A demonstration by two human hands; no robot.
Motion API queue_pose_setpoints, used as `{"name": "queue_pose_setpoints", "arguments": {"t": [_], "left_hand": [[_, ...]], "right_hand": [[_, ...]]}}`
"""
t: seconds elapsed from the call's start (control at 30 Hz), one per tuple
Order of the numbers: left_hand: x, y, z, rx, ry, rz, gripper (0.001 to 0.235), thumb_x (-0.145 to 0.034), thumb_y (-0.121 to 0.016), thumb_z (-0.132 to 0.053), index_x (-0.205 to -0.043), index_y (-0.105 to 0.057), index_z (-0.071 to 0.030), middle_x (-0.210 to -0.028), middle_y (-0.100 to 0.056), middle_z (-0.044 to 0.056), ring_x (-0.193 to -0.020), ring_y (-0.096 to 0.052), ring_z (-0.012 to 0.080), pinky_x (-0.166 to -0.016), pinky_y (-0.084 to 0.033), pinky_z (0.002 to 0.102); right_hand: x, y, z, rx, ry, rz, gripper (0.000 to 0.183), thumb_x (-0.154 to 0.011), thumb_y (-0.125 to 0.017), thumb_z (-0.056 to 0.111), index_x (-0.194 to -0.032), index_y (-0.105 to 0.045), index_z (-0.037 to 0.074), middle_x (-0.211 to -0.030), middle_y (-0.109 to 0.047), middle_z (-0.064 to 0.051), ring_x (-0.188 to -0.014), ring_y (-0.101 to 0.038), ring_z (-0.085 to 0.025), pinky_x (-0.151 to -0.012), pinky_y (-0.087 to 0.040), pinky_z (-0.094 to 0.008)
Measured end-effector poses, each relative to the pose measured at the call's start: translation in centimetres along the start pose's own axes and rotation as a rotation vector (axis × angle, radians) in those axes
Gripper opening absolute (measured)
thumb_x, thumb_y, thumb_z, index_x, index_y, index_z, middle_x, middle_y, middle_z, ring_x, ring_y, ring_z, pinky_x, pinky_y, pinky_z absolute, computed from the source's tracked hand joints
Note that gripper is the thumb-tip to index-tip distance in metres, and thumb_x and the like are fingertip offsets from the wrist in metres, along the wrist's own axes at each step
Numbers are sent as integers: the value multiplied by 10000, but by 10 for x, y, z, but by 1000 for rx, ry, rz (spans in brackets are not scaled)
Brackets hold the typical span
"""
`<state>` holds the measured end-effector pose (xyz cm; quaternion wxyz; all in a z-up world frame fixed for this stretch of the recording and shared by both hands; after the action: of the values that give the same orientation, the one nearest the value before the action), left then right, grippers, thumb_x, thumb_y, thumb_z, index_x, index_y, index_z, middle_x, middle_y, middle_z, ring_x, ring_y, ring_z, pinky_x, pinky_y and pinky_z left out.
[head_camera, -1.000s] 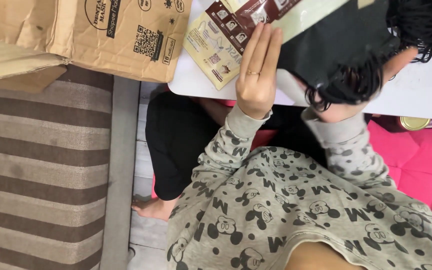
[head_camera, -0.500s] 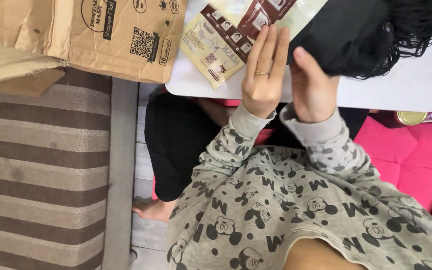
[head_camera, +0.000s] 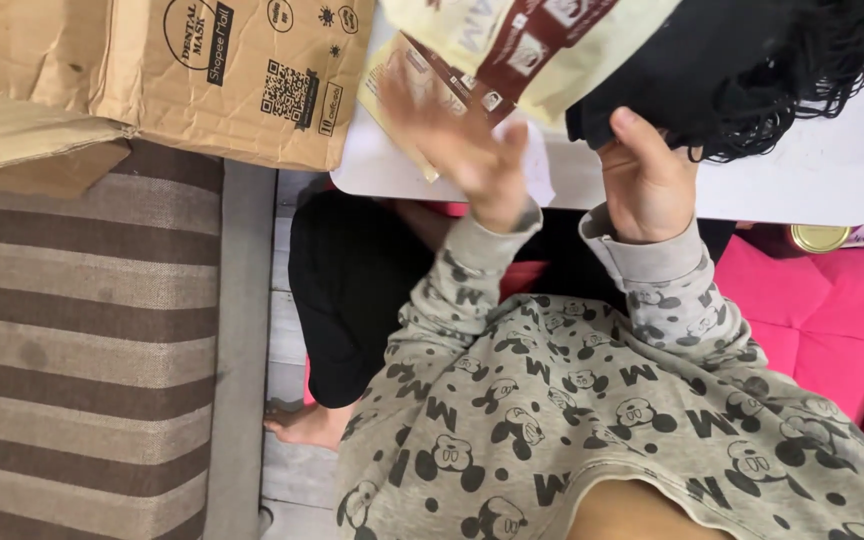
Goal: The person handles several black face masks by hand, opening them and placing them into individual packaging envelopes.
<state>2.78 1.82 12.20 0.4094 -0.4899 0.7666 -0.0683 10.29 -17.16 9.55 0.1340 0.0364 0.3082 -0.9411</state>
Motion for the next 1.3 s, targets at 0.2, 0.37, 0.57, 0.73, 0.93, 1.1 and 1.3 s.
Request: {"name": "queue_pose_setpoints", "arguments": {"t": [0.2,0.37,0.57,0.73,0.93,1.1,1.3], "left_hand": [[3,-49,42,299,587,486,502,-966,-862,-244,-1396,-640,-108,-1379,-707,73,-1340,-663,249,-1249,-503,402],[7,-55,34,110,573,603,366,-988,-788,-239,-1312,-653,-134,-1304,-712,62,-1264,-694,245,-1189,-557,380],[33,-62,28,46,579,600,410,-961,-791,-195,-1336,-647,-110,-1360,-690,68,-1327,-660,223,-1286,-493,382],[44,-61,29,2,598,565,515,-953,-768,-275,-1393,-599,-69,-1452,-634,128,-1424,-594,279,-1319,-458,419],[35,-49,42,40,623,460,589,-930,-795,-317,-1428,-577,-89,-1483,-606,122,-1447,-559,275,-1335,-401,451],[55,-53,40,-45,555,522,544,-924,-793,-282,-1389,-616,-64,-1477,-622,136,-1464,-561,266,-1358,-392,428],[48,-47,35,90,559,546,489,-972,-793,-193,-1417,-616,-96,-1477,-636,86,-1443,-599,260,-1370,-442,417]], "right_hand": [[-4,16,-4,10,-16,-7,610,-1063,-577,-211,-1520,-521,190,-1467,-635,-88,-1350,-634,-272,-1166,-592,-444],[-14,25,-3,102,-145,-48,564,-937,-677,-202,-1383,-618,138,-1336,-695,-60,-1232,-686,-204,-1104,-629,-361],[-17,7,13,134,-70,-86,436,-951,-691,-122,-1355,-603,16,-1371,-676,-149,-1264,-698,-256,-1113,-639,-354],[-15,-10,16,158,209,-43,450,-961,-717,-170,-1360,-585,-9,-1380,-635,-166,-1277,-640,-274,-1184,-553,-436],[-18,35,-14,-11,-31,-82,207,-981,-707,-30,-1105,-576,72,-1114,-618,-88,-1071,-571,-214,-997,-495,-389],[-16,42,-21,34,-73,-226,291,-965,-725,-12,-1248,-688,41,-1208,-760,-100,-1071,-727,-187,-863,-611,-309],[-17,54,-13,65,-100,-141,374,-933,-713,-33,-1300,-657,6,-1305,-721,-127,-1184,-720,-234,-972,-639,-333]]}}
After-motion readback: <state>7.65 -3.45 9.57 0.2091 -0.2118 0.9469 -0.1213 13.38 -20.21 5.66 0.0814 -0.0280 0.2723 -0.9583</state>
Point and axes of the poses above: each hand's wrist, its own x-axis away from the middle knuckle, its own y-axis out of the back of the hand, z = x × y, the point moved 9 cm from there along -x, towards the middle knuckle
